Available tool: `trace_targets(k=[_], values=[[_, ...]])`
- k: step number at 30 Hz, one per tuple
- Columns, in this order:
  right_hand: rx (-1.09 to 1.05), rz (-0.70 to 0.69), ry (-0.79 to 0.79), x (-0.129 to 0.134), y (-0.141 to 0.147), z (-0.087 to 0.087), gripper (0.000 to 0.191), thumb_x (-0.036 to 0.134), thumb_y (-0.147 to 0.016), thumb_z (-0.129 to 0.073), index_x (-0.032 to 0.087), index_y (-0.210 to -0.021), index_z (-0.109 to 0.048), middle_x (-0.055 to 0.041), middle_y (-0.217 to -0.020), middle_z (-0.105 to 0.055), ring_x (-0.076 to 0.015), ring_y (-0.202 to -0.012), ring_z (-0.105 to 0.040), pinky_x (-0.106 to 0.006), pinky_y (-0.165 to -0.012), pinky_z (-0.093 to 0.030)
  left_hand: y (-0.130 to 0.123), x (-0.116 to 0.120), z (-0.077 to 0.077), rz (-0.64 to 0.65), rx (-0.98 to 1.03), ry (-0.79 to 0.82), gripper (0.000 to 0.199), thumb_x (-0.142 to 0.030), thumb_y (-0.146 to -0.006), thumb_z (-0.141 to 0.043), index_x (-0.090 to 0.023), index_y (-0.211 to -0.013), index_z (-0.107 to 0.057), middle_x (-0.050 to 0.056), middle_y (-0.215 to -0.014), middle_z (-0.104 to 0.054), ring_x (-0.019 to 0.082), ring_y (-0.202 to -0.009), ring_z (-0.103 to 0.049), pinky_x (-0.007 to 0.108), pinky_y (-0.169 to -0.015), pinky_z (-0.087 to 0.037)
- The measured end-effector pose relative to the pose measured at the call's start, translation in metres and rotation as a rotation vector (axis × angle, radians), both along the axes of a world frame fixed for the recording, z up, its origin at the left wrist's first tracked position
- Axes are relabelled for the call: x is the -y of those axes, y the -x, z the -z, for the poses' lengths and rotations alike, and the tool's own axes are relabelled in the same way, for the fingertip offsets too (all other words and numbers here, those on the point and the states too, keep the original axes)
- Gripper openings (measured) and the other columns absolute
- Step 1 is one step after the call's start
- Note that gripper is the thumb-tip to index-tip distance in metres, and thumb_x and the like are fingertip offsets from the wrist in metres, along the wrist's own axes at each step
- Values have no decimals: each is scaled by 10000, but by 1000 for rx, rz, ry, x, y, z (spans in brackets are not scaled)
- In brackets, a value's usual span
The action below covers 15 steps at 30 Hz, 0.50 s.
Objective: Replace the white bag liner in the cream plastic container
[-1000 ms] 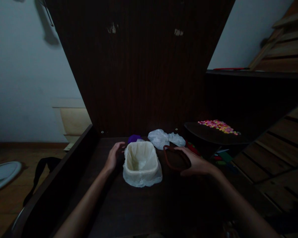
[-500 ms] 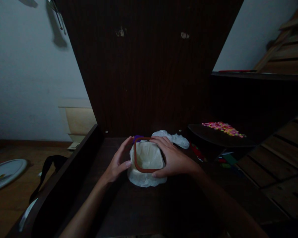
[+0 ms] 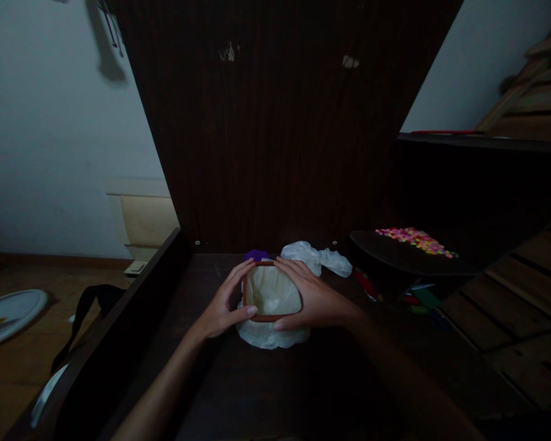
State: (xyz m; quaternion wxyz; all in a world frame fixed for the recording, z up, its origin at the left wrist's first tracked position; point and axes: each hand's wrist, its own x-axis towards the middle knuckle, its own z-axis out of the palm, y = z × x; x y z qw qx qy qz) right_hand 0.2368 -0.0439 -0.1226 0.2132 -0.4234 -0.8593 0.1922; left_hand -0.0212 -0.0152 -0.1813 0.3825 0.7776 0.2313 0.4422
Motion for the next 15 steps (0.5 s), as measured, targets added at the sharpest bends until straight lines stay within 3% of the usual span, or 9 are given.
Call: trace_targets(k=[4,15], values=[[-62,18,106,-2,-11,5,1314,738,-580,-823,164,-1600,-225,-210,-1651,-217,-406,-1524,-191,-598,-1230,-209,0,-1,2,1,5,25,750,-493,-839,-732,-258,-1501,-469,132,-1616,-365,394,-1493,-298,582,-1237,-203],[-352,-23,256,-3,-23,27,1228,706,-660,-799,211,-1608,-195,-167,-1677,-173,-352,-1545,-162,-562,-1250,-150,-1,2,9,7,6,22,751,-524,-861,-695,-293,-1522,-425,117,-1625,-341,390,-1494,-294,576,-1231,-207]])
